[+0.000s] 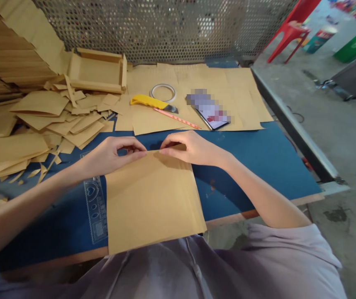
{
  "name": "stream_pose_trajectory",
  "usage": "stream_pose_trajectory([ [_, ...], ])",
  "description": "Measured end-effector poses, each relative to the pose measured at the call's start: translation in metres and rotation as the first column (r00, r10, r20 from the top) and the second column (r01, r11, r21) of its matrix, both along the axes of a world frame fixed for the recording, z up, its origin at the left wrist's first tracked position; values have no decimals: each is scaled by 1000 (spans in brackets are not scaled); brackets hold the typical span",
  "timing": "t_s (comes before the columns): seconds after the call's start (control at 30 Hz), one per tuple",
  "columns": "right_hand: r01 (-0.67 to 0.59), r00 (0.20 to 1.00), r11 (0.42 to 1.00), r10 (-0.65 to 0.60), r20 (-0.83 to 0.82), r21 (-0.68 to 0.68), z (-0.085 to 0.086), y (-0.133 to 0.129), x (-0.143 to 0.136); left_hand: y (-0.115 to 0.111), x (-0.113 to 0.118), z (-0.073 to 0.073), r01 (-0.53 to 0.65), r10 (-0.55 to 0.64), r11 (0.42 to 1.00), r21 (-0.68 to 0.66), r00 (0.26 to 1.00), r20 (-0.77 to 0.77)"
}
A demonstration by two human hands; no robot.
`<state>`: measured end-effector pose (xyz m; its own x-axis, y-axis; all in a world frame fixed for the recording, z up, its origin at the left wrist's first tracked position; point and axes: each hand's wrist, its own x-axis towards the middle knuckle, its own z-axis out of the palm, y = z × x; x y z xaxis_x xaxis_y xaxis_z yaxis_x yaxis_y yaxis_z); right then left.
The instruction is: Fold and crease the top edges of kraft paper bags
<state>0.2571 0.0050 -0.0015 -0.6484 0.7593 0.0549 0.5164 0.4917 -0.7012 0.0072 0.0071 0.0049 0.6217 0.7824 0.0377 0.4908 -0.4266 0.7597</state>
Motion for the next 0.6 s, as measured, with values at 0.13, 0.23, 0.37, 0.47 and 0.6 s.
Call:
stream_pose_trajectory([
  [0.13, 50, 998, 998, -48, -48, 42, -3, 1, -3, -2, 0, -1, 11, -11, 999, 48, 1000, 13],
  [0.23, 51, 995, 997, -46, -93, 58, -6, 1, -4, -5, 1, -2, 33, -30, 988, 148, 999, -25],
  [0.37, 91, 987, 993, -81, -136, 69, -9, 0, -7, -7, 2, -1, -13, 19, 991, 137, 999, -44],
  [0.47, 155, 973, 988, -152, -175, 3, -11, 0, -6, -1, -2, -1, -65, 64, 998, -9, 998, -28],
  [0.6, 232, 949, 966, -250, -189, -112, -10, 5, 4, 17, -15, 0, -66, 91, 962, -266, 993, 82],
])
